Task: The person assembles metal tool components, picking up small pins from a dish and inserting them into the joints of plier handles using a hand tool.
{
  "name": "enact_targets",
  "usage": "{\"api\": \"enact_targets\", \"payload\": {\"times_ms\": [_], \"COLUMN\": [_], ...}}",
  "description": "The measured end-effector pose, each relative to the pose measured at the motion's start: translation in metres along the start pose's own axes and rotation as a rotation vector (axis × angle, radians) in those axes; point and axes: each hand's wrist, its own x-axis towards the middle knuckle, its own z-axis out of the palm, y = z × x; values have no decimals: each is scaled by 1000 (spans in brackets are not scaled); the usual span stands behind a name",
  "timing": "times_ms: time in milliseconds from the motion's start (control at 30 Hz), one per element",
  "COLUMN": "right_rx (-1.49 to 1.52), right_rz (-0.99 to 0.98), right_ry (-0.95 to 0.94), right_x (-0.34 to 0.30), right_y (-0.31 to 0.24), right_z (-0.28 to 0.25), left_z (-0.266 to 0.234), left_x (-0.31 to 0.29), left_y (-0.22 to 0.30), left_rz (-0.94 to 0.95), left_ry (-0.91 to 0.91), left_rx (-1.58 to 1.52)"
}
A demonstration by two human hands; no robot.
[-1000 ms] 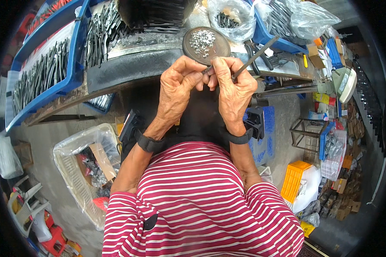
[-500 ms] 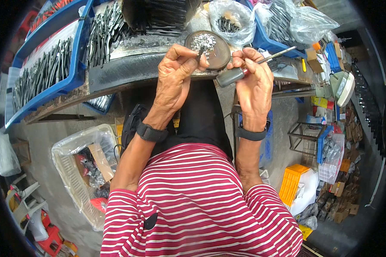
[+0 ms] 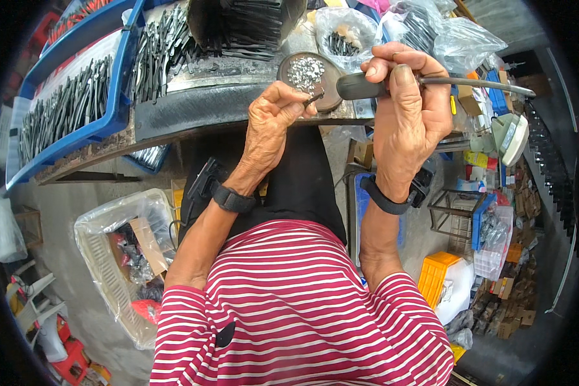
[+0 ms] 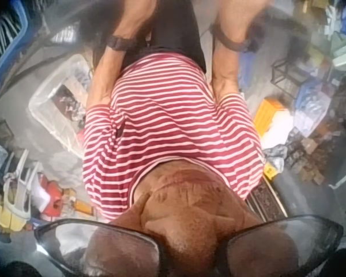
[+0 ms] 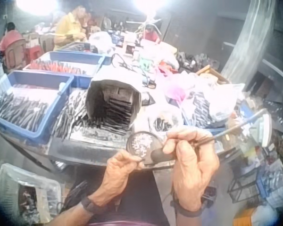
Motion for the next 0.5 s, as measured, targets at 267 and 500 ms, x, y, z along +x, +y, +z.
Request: {"api": "enact_targets", "payload": {"times_ms": [267,500], "right_rx": [-5,-114], "right_rz": [-2,-172], "right_ry": [-74,-67], "right_x": [1,2], "right_y": [7,2], "right_z": [-1,4], "left_z": [0,1], "left_x": [1,-2], "left_y": [1,-1], "left_rz": [-5,3], "left_ry": [-20,-1], "left_rx": [0,3]}}
